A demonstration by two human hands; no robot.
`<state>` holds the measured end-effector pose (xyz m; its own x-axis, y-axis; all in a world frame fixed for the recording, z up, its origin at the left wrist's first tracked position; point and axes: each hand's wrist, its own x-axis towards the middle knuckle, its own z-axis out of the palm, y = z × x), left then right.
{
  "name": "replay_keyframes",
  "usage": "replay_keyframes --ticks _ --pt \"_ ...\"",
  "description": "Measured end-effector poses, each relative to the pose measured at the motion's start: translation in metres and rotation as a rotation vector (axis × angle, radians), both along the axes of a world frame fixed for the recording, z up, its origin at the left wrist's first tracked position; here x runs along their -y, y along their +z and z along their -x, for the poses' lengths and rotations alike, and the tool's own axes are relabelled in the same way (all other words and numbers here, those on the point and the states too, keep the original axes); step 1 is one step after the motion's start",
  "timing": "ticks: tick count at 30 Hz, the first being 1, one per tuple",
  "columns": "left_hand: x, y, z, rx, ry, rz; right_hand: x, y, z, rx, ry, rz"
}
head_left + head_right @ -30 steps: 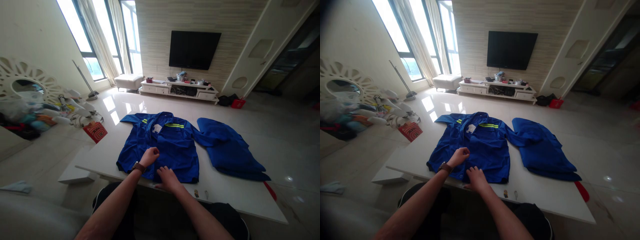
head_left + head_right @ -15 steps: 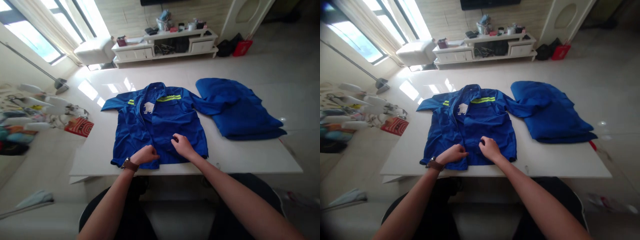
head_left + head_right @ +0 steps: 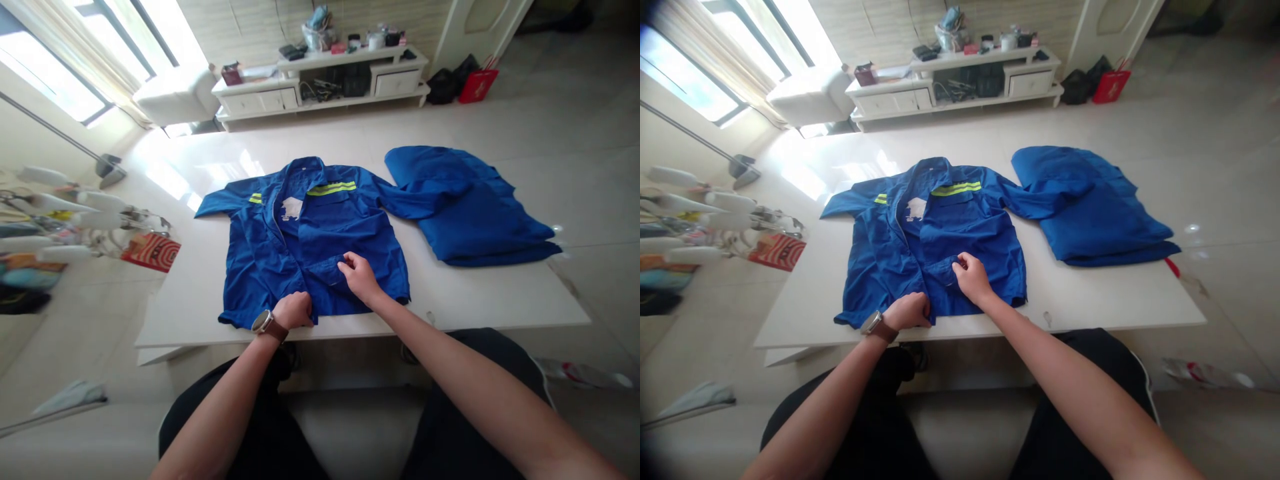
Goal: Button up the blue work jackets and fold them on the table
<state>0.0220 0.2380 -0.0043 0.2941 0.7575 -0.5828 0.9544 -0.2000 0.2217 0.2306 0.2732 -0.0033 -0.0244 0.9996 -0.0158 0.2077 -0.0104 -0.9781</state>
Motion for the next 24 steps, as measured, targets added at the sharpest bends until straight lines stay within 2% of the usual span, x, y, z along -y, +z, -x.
replay_keyframes --ticks 5,8,12,14,17,21,24 --pt "-0.01 -0.001 -0.013 0.064 0.046 -0.033 -0.001 0.0 -0.001 -0.068 -0.024 0.029" --pt "-0.017 0.006 -0.015 0.149 0.07 -0.074 -0.002 0.001 0.001 -0.11 -0.029 0.043" --pt "-0.029 0.026 -0.004 0.489 0.117 -0.132 0.0 0.008 0.003 -0.117 -0.044 0.032" --pt "-0.033 0.035 0.003 0.689 0.176 -0.174 0.003 0.014 0.002 -0.077 -0.124 -0.025" --pt "-0.036 0.042 0.008 0.892 0.279 -0.128 0.01 0.024 0.0 -0.016 -0.24 -0.138" --pt "-0.036 0.039 0.002 1.004 0.351 -0.057 0.018 0.029 0.003 0.055 -0.134 -0.215" --pt "-0.036 0.035 -0.002 1.004 0.327 -0.071 0.021 0.025 0.008 0.153 -0.088 -0.26"
